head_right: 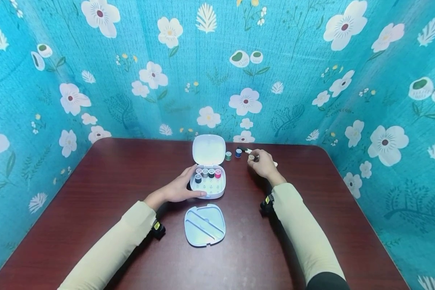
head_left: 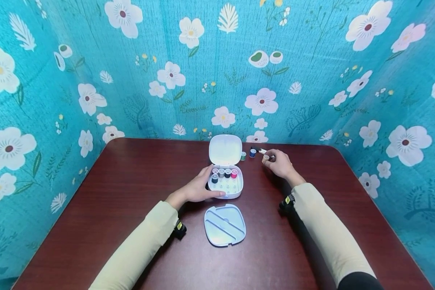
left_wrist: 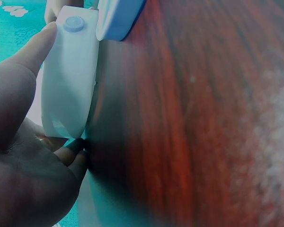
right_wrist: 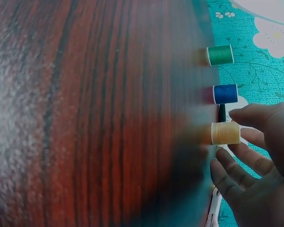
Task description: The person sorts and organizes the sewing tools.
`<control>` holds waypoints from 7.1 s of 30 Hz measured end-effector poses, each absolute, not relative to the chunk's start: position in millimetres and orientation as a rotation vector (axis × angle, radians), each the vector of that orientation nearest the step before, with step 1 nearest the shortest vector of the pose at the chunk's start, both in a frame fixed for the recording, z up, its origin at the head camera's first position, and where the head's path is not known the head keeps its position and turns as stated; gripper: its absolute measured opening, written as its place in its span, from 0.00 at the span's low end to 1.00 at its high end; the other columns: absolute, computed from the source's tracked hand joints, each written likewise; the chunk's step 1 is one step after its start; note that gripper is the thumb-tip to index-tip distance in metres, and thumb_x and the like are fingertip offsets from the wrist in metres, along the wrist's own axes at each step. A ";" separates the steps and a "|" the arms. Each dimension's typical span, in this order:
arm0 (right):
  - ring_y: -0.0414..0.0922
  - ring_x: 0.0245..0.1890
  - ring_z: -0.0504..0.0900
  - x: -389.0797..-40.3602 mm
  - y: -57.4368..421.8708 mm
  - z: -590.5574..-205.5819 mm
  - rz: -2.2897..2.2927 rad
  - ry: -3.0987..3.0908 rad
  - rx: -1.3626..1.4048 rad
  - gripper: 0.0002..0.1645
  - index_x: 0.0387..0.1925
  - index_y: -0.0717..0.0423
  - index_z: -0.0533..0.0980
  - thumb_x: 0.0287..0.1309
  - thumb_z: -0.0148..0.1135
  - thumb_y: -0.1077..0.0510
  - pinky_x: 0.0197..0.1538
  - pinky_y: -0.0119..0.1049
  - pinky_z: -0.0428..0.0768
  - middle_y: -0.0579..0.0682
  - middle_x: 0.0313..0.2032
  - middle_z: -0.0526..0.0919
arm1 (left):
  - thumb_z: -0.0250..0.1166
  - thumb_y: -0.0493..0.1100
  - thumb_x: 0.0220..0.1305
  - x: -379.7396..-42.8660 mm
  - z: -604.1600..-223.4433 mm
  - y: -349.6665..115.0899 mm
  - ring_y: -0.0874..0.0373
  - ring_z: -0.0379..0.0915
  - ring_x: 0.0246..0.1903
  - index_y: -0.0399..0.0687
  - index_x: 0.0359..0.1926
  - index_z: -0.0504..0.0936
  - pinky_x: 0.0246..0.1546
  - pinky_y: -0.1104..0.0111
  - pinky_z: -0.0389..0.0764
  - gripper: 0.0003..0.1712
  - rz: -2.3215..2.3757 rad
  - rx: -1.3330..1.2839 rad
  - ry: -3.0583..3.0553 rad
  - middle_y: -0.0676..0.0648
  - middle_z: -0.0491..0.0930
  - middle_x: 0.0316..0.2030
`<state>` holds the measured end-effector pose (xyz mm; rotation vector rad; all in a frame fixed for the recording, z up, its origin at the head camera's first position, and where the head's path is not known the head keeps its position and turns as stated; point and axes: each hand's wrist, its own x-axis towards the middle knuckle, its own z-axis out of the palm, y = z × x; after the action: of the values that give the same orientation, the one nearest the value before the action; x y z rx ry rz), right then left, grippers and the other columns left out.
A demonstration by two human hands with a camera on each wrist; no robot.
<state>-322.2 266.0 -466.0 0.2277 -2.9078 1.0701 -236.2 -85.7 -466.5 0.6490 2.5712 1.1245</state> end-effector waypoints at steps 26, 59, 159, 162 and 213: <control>0.54 0.44 0.81 -320.9 262.8 -465.1 1.097 -2.922 0.215 0.11 0.50 0.60 0.78 0.70 0.62 0.60 0.47 0.46 0.75 0.60 0.46 0.84 | 0.74 0.63 0.58 -238.4 -466.8 -85.5 0.48 0.53 0.74 0.46 0.83 0.38 0.74 0.54 0.58 0.69 1.099 0.648 2.576 0.40 0.47 0.79; 0.55 0.39 0.85 -304.2 250.1 -458.5 1.260 -2.867 0.380 0.15 0.54 0.68 0.78 0.70 0.61 0.64 0.38 0.34 0.82 0.62 0.46 0.84 | 0.75 0.63 0.58 -236.9 -468.1 -86.6 0.47 0.53 0.74 0.47 0.83 0.39 0.73 0.54 0.59 0.69 1.120 0.632 2.567 0.40 0.47 0.79; 0.47 0.42 0.85 -269.5 155.9 -434.9 1.201 -2.773 0.894 0.12 0.47 0.61 0.85 0.62 0.70 0.64 0.47 0.45 0.83 0.52 0.41 0.88 | 0.74 0.63 0.59 -239.6 -465.1 -85.8 0.47 0.56 0.72 0.45 0.82 0.39 0.72 0.55 0.61 0.68 1.104 0.638 2.573 0.40 0.48 0.78; 0.46 0.41 0.85 -270.2 151.4 -436.5 1.138 -2.760 0.925 0.12 0.46 0.61 0.85 0.61 0.71 0.65 0.46 0.44 0.84 0.52 0.42 0.88 | 0.74 0.63 0.59 -240.3 -464.8 -86.0 0.47 0.56 0.73 0.45 0.82 0.39 0.73 0.55 0.61 0.68 1.103 0.640 2.569 0.40 0.47 0.79; 0.44 0.37 0.82 -264.1 122.4 -445.6 0.683 -2.773 1.142 0.12 0.44 0.60 0.86 0.58 0.73 0.66 0.45 0.38 0.84 0.53 0.42 0.82 | 0.72 0.62 0.61 -237.7 -466.6 -86.9 0.46 0.51 0.76 0.43 0.82 0.37 0.73 0.53 0.59 0.67 1.112 0.662 2.560 0.38 0.44 0.80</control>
<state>-264.1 122.4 -445.6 1.1417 -2.7728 0.6828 -237.7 -86.9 -466.6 0.6616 2.5604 1.1120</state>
